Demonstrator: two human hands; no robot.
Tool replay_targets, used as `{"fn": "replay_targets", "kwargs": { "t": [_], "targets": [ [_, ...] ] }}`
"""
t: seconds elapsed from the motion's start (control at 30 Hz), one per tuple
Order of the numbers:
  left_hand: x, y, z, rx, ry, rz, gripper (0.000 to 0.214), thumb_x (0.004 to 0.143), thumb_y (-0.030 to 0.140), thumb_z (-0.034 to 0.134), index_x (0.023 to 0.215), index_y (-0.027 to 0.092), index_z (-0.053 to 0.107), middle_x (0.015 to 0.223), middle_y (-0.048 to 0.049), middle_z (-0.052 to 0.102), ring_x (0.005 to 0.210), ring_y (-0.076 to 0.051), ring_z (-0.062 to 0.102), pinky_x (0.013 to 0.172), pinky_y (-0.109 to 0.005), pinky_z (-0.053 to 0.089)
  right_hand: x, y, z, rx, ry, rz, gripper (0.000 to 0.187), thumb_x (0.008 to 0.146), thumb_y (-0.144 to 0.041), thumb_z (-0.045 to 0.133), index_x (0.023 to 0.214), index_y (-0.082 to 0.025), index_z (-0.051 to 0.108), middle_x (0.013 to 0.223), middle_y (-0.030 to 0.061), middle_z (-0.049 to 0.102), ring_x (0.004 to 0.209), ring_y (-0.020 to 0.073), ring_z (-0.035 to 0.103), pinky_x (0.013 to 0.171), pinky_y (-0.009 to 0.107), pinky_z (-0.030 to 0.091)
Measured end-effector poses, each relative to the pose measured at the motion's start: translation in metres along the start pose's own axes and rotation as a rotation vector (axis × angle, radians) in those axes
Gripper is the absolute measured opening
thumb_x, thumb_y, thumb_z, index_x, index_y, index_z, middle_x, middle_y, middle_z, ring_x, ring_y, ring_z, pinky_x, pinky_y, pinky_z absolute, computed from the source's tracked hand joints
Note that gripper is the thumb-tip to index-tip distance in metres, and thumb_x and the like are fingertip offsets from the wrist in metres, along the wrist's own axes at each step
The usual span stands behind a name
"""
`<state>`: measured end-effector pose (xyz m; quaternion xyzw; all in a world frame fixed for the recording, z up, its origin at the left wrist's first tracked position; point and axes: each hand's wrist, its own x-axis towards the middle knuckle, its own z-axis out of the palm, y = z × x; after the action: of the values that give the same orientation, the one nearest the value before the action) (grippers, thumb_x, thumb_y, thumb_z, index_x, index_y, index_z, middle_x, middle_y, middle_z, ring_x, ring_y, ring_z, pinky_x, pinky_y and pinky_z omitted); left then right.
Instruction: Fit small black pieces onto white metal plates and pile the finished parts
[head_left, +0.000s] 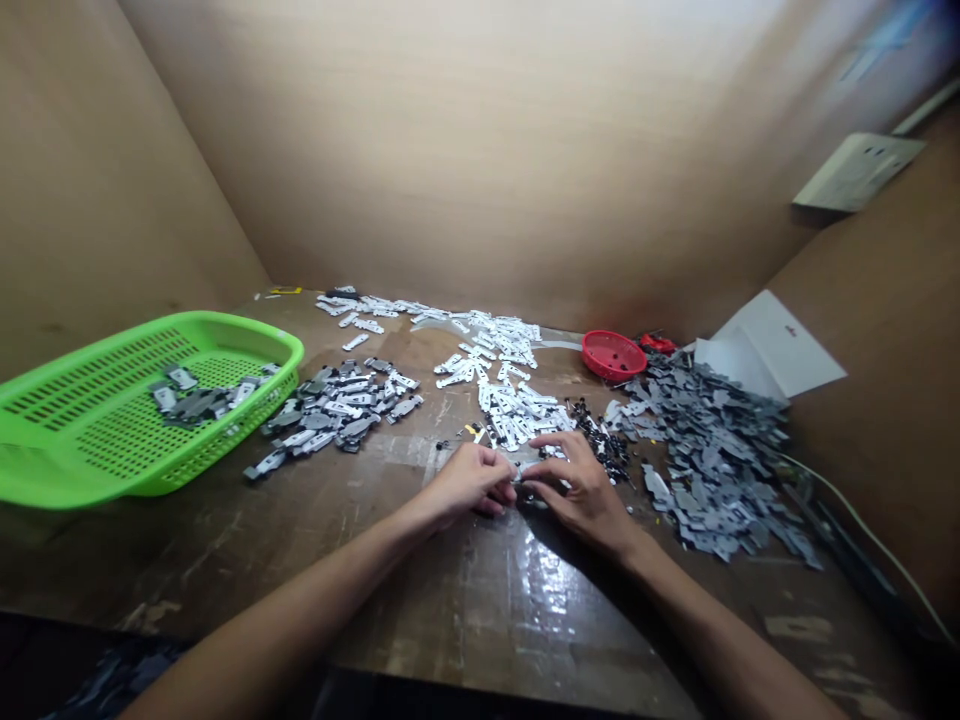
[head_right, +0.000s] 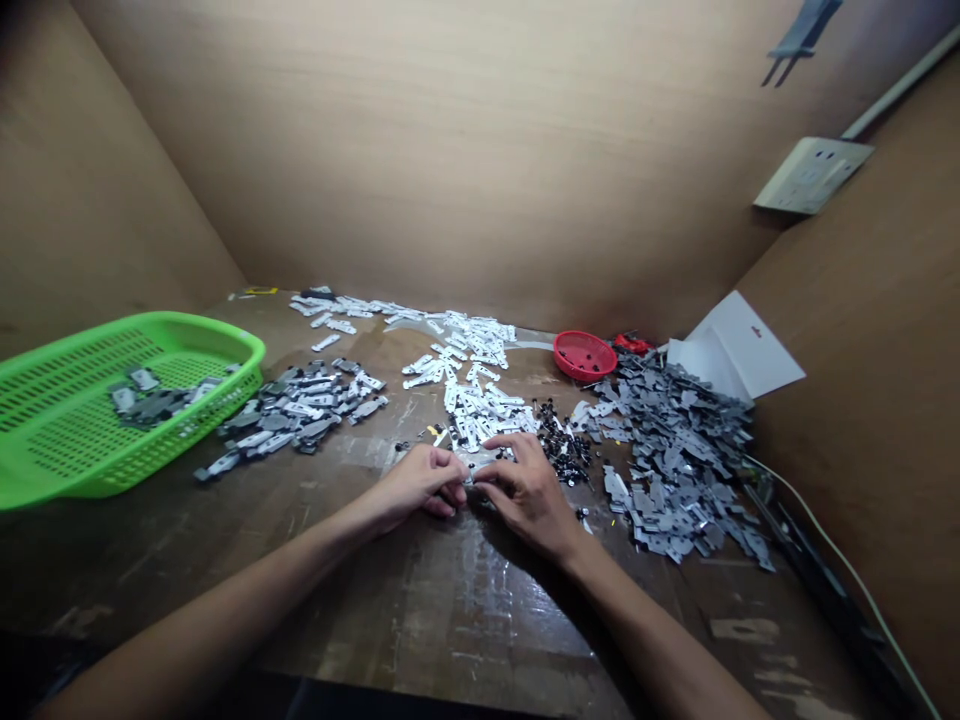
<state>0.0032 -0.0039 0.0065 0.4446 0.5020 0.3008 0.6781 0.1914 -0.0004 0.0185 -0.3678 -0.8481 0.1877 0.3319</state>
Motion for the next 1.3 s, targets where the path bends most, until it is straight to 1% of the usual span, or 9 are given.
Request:
{"fn": "replay_targets", "kwargs": {
  "t": [0.2,0.43,0.6,0.7,0.77,0.9,1.0,1.2,1.3],
  "targets": [
    [0.001,0.000,0.001,0.009,0.007,-0.012,0.026,0.065,0.038,0.062,0.068,0.012,0.058,0.062,-0.0056,0.063,0.050,-0.010,0.056,0.047,-0.020,0.045,0.008,0.023,-0.018,-0.078,0.132,0.125,0.017,0.083,-0.022,0.050,0.092,-0.023,0.064,0.096,0.0061,0.058,0.093,0.0200,0.053,0.082,0.034,0.042],
    [0.002,0.000,0.000,0.019,-0.009,-0.008,0.026,0.065,0.037,0.061,0.067,0.012,0.057,0.063,-0.0056,0.063,0.050,-0.010,0.056,0.047,-0.021,0.045,0.031,0.070,-0.027,-0.346,-0.048,0.143,0.017,0.082,-0.023,0.051,0.090,-0.022,0.066,0.085,0.0054,0.061,0.082,0.0192,0.054,0.074,0.031,0.042],
    [0.001,0.000,0.000,0.015,-0.002,0.002,0.024,0.067,0.036,0.061,0.067,0.012,0.057,0.062,-0.0051,0.062,0.051,-0.010,0.055,0.048,-0.021,0.046,0.049,0.070,-0.013,-0.473,-0.172,0.024,0.015,0.080,-0.025,0.054,0.088,-0.024,0.067,0.088,0.0061,0.060,0.086,0.0201,0.051,0.071,0.029,0.040],
    [0.001,0.000,0.000,0.014,-0.003,0.007,0.024,0.067,0.036,0.060,0.067,0.012,0.056,0.061,-0.0050,0.062,0.050,-0.010,0.055,0.047,-0.021,0.046,0.053,0.065,-0.010,-0.529,-0.163,0.014,0.014,0.081,-0.026,0.053,0.081,-0.021,0.066,0.085,0.0078,0.060,0.086,0.0213,0.051,0.069,0.030,0.040],
    [0.001,-0.001,-0.001,0.015,-0.003,0.005,0.025,0.067,0.036,0.060,0.068,0.012,0.057,0.062,-0.0050,0.062,0.050,-0.010,0.055,0.047,-0.021,0.046,0.051,0.060,-0.013,-0.488,-0.111,0.020,0.015,0.083,-0.026,0.050,0.083,-0.020,0.064,0.084,0.0079,0.061,0.084,0.0210,0.051,0.071,0.030,0.040],
    [0.003,-0.003,-0.002,0.017,-0.007,-0.003,0.025,0.067,0.037,0.061,0.069,0.012,0.057,0.062,-0.0049,0.062,0.050,-0.010,0.055,0.047,-0.021,0.046,0.039,0.043,-0.030,-0.229,0.098,0.070,0.027,0.086,-0.023,0.043,0.110,-0.020,0.055,0.096,0.0063,0.061,0.082,0.0176,0.055,0.075,0.029,0.042],
    [0.004,-0.004,-0.002,0.023,-0.011,0.003,0.025,0.067,0.037,0.061,0.070,0.012,0.057,0.064,-0.0049,0.062,0.053,-0.010,0.056,0.048,-0.021,0.046,0.024,0.030,-0.040,-0.086,0.194,0.185,0.025,0.085,-0.026,0.045,0.106,-0.020,0.056,0.091,0.0052,0.061,0.077,0.0165,0.057,0.070,0.027,0.043],
    [0.004,-0.003,-0.001,0.032,-0.008,0.000,0.027,0.069,0.039,0.060,0.071,0.012,0.056,0.063,-0.0052,0.062,0.054,-0.011,0.057,0.049,-0.021,0.047,0.009,0.020,-0.040,0.182,0.198,0.367,0.029,0.084,-0.031,0.046,0.111,-0.020,0.053,0.074,0.0016,0.058,0.059,0.0130,0.056,0.054,0.023,0.044],
    [0.004,-0.002,0.000,0.047,-0.009,0.001,0.027,0.070,0.039,0.059,0.071,0.012,0.056,0.064,-0.0055,0.062,0.055,-0.011,0.057,0.050,-0.021,0.047,0.010,0.021,-0.038,0.245,0.215,0.375,0.022,0.083,-0.032,0.048,0.096,-0.018,0.059,0.074,0.0029,0.060,0.064,0.0143,0.058,0.059,0.025,0.045]
  ]
}}
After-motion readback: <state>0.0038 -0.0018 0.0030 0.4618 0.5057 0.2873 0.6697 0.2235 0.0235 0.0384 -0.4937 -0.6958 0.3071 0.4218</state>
